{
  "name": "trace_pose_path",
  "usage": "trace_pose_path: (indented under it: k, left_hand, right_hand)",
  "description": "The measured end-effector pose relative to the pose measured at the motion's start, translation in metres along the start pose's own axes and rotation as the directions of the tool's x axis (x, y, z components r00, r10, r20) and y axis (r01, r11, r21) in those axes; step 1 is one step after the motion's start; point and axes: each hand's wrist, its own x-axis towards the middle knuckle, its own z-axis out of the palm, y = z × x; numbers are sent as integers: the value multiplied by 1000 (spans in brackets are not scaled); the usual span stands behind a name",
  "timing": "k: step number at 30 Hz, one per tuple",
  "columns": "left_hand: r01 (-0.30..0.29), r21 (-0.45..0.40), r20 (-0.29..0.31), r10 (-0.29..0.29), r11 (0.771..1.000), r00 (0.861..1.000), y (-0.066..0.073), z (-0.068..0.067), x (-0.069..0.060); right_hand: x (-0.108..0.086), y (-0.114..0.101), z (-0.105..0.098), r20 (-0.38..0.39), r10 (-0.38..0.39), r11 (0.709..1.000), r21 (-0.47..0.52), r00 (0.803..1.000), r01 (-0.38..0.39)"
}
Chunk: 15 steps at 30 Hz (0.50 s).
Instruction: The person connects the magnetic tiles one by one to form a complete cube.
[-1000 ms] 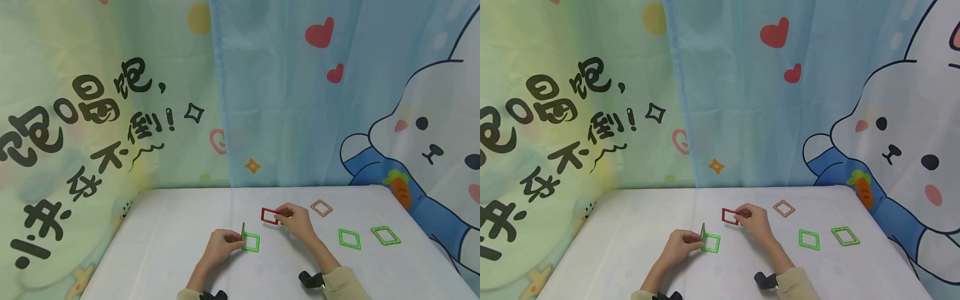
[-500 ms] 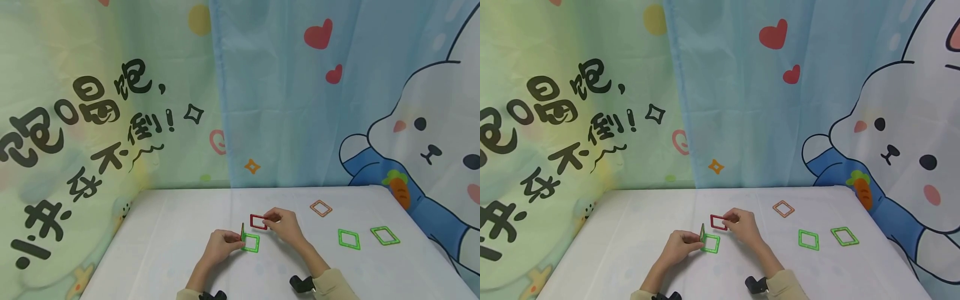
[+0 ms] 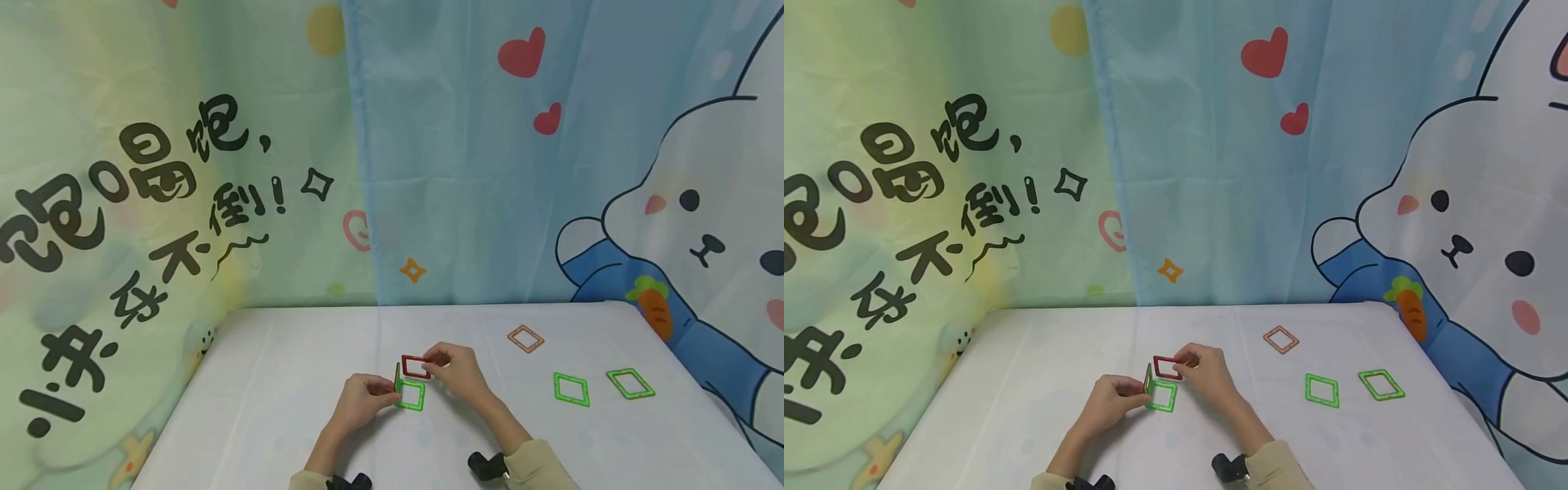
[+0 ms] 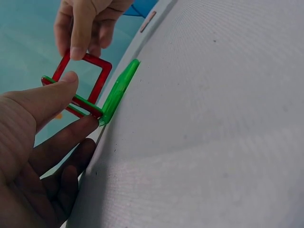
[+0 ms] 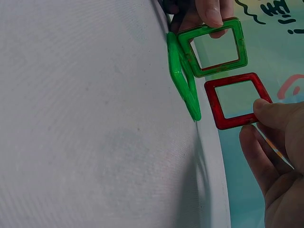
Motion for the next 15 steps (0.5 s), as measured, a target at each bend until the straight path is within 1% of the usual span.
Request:
trace_pose_path:
  k: [7,15]
  left_hand:
    - [15,9,-2,-15,1000,1000,0,0,0]
    - [10,5,-2,-10,1000,1000,1,0,1]
  right_hand:
    - [-2,-2,2,10,16,1000,0,1000,-16]
    - [-4,0,5,8,8,1000,8,1000,-8]
